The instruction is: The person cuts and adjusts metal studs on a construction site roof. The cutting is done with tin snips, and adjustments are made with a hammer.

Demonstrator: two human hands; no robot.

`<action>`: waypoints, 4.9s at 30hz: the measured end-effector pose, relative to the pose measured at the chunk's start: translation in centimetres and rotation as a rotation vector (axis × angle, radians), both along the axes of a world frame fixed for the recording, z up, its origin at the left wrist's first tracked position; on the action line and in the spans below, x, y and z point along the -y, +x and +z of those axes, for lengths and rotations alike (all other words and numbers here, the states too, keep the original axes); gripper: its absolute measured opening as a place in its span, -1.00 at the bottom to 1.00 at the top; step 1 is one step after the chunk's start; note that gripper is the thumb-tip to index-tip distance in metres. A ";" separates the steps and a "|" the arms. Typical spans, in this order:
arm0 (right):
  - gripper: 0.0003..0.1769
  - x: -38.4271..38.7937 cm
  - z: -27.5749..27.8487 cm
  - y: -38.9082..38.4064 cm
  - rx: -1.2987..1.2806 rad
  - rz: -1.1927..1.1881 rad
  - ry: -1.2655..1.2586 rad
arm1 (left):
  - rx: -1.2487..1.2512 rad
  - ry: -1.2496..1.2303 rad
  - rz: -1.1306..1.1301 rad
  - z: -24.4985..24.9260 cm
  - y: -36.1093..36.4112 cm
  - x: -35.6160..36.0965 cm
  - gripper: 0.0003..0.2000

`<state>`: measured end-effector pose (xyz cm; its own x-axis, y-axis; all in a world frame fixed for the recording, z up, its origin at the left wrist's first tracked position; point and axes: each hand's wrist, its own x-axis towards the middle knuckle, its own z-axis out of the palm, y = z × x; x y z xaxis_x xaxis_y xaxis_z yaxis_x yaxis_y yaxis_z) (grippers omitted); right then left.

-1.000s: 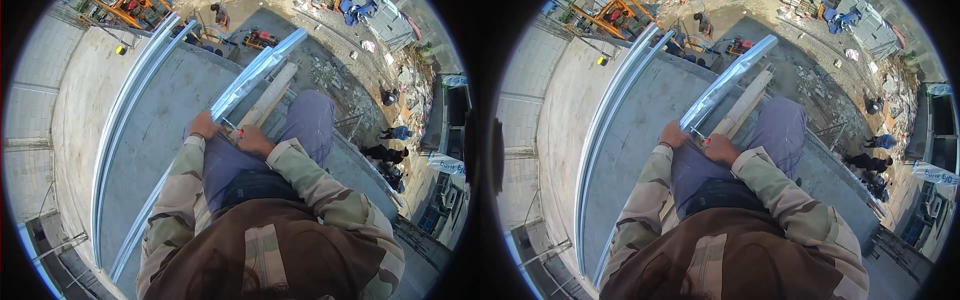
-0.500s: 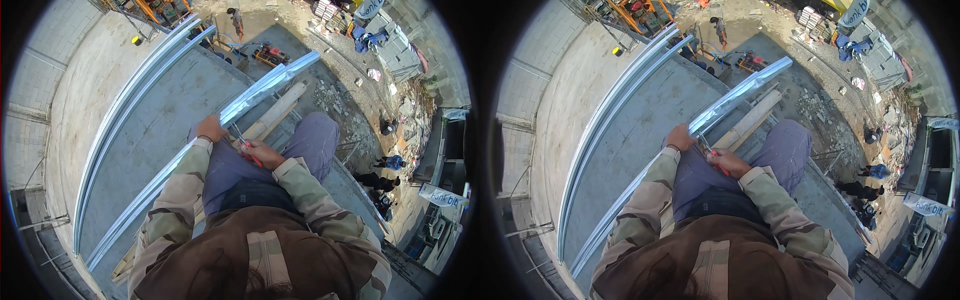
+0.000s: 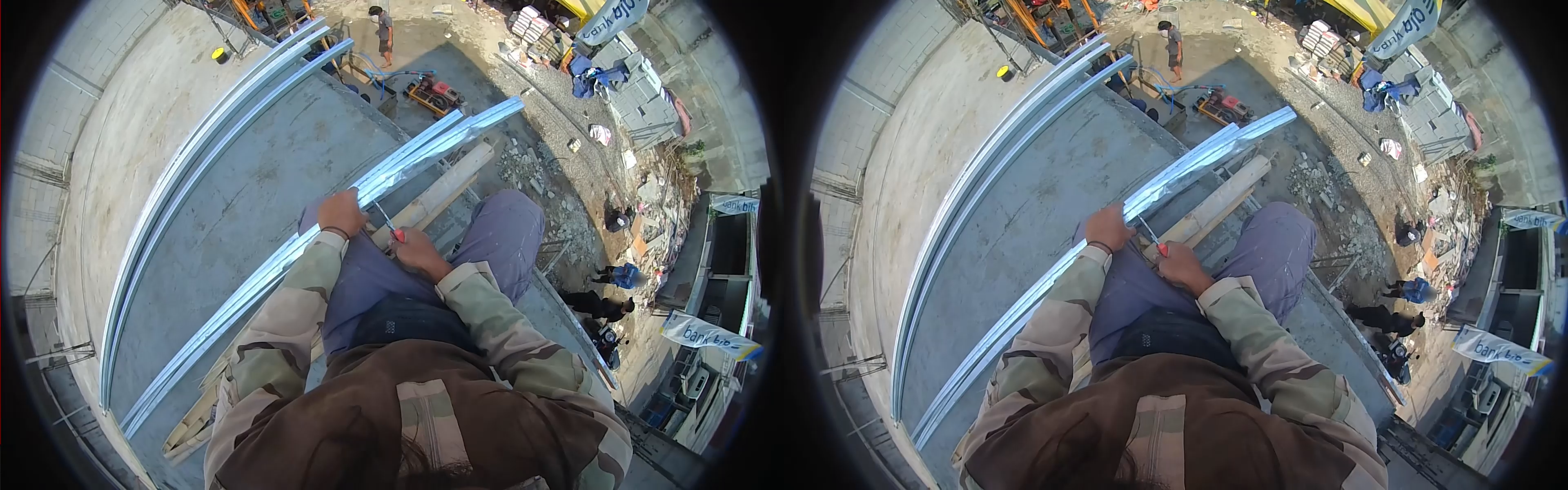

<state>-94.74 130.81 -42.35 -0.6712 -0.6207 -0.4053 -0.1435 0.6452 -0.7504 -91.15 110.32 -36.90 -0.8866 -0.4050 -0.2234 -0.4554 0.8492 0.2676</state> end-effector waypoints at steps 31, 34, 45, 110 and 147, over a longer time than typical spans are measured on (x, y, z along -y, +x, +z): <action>-0.81 0.8 -0.7 -1.5 -0.214 0.224 0.030 | 0.255 0.264 -0.012 0.4 -1.5 1.7 -0.59; -0.82 1.5 -0.4 -1.1 -0.175 0.132 -0.021 | 0.195 0.169 0.018 1.5 -0.9 0.6 -0.61; -0.61 0.7 6.2 -2.3 0.721 -0.030 -0.355 | 0.117 0.167 0.030 -0.2 -0.2 1.2 -0.54; -0.59 1.7 7.7 3.1 -0.195 0.041 0.219 | -0.066 0.133 0.143 2.3 4.1 -1.4 -0.81; -0.57 1.0 10.1 3.9 -0.044 0.195 0.127 | 0.206 0.210 0.070 3.2 2.8 0.4 -0.42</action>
<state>-90.84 129.83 -32.23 -0.5623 -0.6861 -0.4616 -0.3049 0.6909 -0.6555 -88.35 109.96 -33.74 -0.7851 -0.3898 -0.4814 -0.5741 0.7496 0.3294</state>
